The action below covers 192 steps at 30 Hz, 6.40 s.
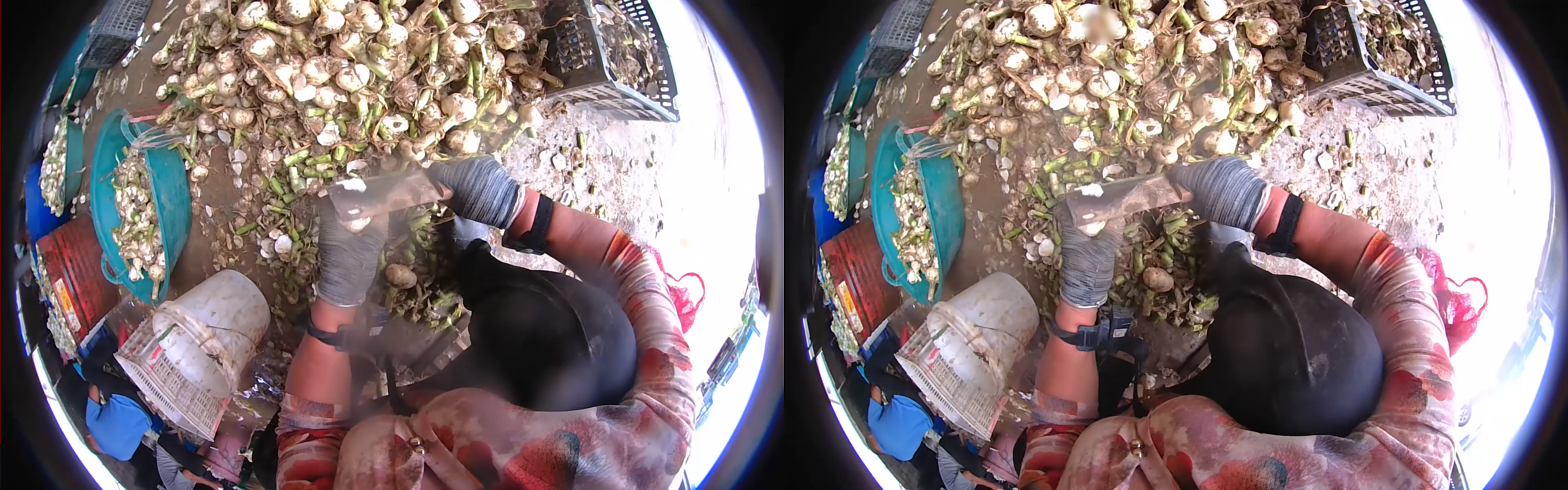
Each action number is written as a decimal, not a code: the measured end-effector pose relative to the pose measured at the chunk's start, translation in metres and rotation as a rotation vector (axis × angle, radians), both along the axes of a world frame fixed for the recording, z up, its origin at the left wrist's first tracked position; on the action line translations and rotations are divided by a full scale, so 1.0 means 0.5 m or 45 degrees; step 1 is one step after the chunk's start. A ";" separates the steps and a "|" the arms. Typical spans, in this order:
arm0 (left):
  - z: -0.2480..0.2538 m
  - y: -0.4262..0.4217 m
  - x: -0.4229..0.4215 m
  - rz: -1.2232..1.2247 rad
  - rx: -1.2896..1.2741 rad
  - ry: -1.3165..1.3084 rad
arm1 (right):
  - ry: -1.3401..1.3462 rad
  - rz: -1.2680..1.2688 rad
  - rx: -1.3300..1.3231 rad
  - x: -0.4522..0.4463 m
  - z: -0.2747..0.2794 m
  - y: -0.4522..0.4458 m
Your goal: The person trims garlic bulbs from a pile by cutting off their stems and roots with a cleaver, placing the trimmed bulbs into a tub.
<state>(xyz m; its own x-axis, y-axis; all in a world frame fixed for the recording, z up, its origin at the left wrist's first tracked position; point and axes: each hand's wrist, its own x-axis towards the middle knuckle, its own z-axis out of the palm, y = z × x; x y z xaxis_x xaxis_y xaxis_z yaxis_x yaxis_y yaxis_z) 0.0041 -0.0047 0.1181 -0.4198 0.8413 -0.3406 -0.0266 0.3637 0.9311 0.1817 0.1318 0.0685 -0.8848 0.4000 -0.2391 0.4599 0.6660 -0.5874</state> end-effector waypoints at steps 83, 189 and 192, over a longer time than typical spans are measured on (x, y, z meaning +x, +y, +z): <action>-0.051 -0.038 0.002 -0.341 0.010 0.303 | 0.275 0.078 0.263 0.041 -0.067 -0.013; 0.037 -0.060 -0.173 0.310 -0.039 0.427 | -0.115 -0.410 -0.214 0.070 -0.006 0.044; 0.117 -0.156 -0.445 0.690 0.389 0.254 | 0.050 -0.699 -0.307 0.133 -0.037 0.035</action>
